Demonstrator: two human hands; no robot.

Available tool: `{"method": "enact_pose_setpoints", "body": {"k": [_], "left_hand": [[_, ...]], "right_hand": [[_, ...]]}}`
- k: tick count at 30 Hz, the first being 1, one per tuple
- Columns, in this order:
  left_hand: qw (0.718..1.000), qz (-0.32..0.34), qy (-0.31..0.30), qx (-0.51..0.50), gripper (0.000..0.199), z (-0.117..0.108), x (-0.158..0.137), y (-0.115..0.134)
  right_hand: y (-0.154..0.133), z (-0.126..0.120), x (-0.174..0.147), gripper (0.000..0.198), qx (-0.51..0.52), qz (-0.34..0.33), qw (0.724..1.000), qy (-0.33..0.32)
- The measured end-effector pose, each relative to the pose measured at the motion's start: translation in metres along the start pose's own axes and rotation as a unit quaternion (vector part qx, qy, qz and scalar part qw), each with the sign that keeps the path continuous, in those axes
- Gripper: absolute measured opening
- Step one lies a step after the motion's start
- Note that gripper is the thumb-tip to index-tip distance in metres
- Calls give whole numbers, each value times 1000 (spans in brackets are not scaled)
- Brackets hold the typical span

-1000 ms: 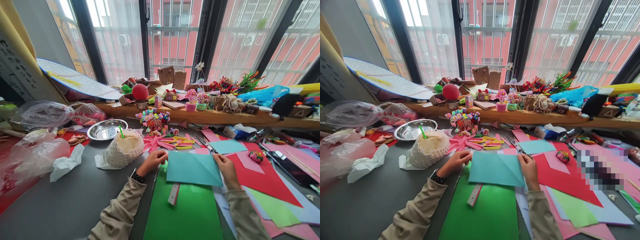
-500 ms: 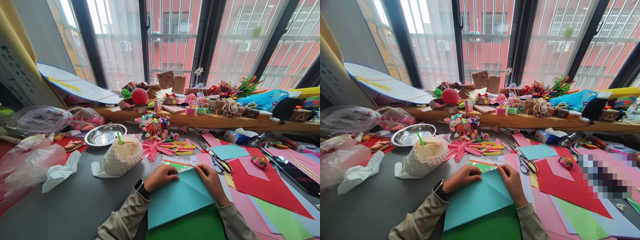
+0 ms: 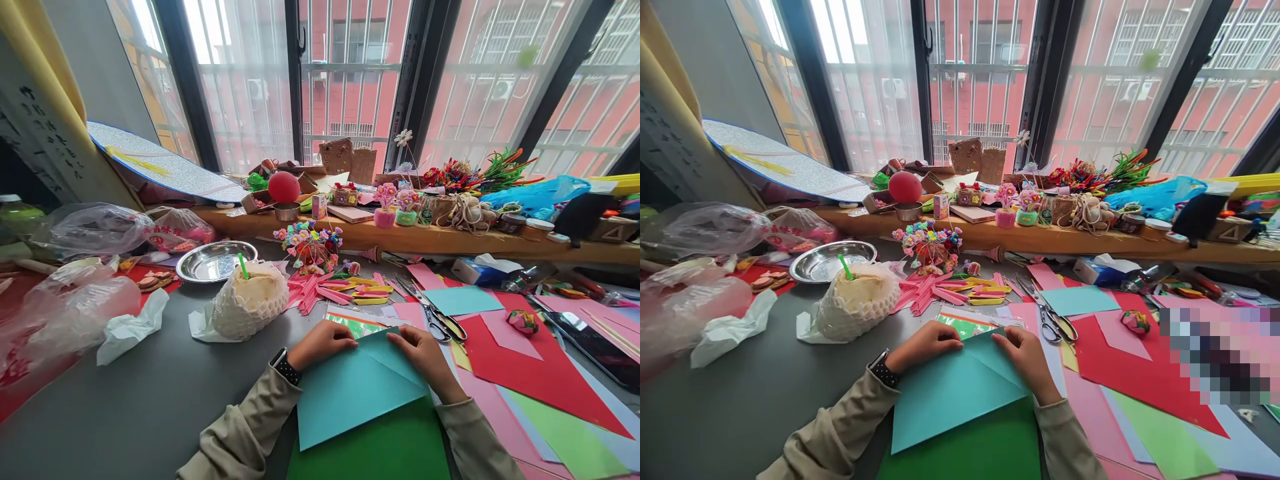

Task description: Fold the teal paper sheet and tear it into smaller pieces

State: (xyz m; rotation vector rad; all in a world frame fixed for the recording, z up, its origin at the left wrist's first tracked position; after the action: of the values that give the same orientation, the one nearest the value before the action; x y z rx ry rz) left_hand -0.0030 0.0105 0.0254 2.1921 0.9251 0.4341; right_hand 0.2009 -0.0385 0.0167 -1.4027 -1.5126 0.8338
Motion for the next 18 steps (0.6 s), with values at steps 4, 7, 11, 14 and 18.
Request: {"method": "enact_pose_setpoints", "body": {"k": [4,7,11,14,18], "left_hand": [[1000,-16,16,-12,28,-11,-2,-6],[999,-24,29,-23,30,-20,-4,-12],[998,-38,46,-19,31,-27,-4,-18],[998,-43,52,-18,30,-29,-4,-20],[997,-46,56,-26,31,-32,-4,-22]], "right_hand": [[2,-10,1,36,-9,11,998,55],[4,-20,2,35,1,25,997,77],[9,-28,4,35,19,41,993,107],[12,-31,4,34,22,51,991,119],[12,-35,3,32,22,56,989,137]]}}
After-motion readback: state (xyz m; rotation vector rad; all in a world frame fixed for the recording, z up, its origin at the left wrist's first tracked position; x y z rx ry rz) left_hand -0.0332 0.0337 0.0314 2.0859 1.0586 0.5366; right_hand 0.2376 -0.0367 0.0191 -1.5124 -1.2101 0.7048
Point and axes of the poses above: each hand's wrist, its own x-axis towards the middle knuckle, its own z-axis out of the palm, y = z × x, the point moved 2 cm from there along x, towards the middle knuckle, and after that the axes turned 3 degrees about x, right-handed, at the moved point
